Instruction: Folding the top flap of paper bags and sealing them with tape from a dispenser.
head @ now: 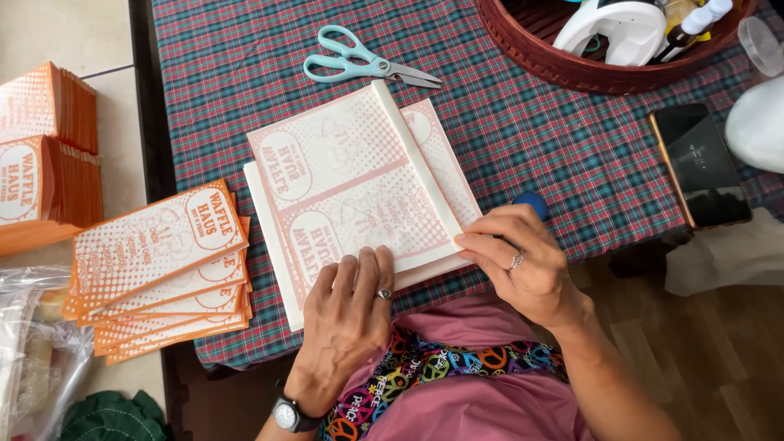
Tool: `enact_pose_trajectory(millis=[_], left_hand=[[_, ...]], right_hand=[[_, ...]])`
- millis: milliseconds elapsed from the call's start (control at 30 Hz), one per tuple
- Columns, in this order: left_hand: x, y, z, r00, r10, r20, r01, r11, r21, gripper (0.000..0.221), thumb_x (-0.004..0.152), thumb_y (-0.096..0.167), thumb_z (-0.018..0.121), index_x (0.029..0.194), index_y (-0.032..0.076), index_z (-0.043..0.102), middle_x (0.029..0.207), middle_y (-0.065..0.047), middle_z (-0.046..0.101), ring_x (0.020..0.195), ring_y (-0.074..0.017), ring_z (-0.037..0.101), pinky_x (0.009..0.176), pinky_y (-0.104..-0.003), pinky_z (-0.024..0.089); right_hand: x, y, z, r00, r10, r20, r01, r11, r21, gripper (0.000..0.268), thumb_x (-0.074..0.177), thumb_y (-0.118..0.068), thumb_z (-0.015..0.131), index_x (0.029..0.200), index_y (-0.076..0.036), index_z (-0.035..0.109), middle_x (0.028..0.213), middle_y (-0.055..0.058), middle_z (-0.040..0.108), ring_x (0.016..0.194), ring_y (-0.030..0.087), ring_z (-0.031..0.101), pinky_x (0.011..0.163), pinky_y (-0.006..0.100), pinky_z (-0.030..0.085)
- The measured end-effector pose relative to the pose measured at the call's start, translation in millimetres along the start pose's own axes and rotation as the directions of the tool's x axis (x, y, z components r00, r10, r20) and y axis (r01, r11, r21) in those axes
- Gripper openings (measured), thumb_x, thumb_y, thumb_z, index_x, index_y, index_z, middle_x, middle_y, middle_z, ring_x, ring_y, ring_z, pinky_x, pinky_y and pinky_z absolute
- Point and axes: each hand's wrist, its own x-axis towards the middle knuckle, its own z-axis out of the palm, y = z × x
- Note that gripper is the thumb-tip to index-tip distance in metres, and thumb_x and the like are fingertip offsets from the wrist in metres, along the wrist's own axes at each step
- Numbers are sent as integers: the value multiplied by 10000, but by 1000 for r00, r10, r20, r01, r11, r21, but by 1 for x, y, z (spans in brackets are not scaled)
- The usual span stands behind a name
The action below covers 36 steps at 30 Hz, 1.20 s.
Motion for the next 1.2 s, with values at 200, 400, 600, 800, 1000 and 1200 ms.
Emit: enact_pose_trajectory(millis=[200,400,600,800,1000,1200], left_hand=[[-4,2,2,1000,1,29,-1,1000,7,252,1028,-72,405,1101,-119,642,980,-206,615,747,-267,564,567,-339,405],[-8,12,0,964,-184,194,199,978,-60,288,897,-99,487,1153,-27,597,1087,-142,578,836,-286,556,634,-388,446],[11,30,-6,891,-362,273,388,921,-46,445,1002,446,651,1107,15,629,1119,-179,619,1014,-390,592,801,-486,508],[26,40,22,938,-290,188,326,923,-206,267,1089,264,577,923,55,583,826,-84,505,732,-281,451,640,-420,365],[28,28,33,934,-302,192,349,886,-305,189,1070,195,594,928,70,601,804,-74,492,702,-279,441,585,-417,358],[27,23,42,922,-320,217,380,855,-352,205,1043,220,637,890,86,605,776,-63,527,679,-292,490,570,-428,382]], right_hand=[[0,5,-1,997,16,75,-14,1000,-28,165,921,28,779,1069,21,705,1006,139,641,920,290,571,811,373,520],[2,9,-3,977,72,200,-61,996,-62,51,953,-60,748,979,-48,706,980,88,614,856,253,540,752,387,401],[15,9,-6,962,80,263,-91,995,30,44,949,-18,727,958,-7,686,929,94,602,842,246,526,791,378,415],[23,8,-9,947,100,307,-123,991,56,52,975,-47,688,936,-22,664,916,74,594,832,255,513,789,378,407],[19,7,-10,935,183,303,-224,969,106,53,958,-31,703,1009,-21,691,967,80,577,890,238,547,874,363,449],[4,10,-8,912,353,211,-384,913,134,90,948,-75,729,1009,-12,707,1088,126,584,1054,251,634,951,342,522]])
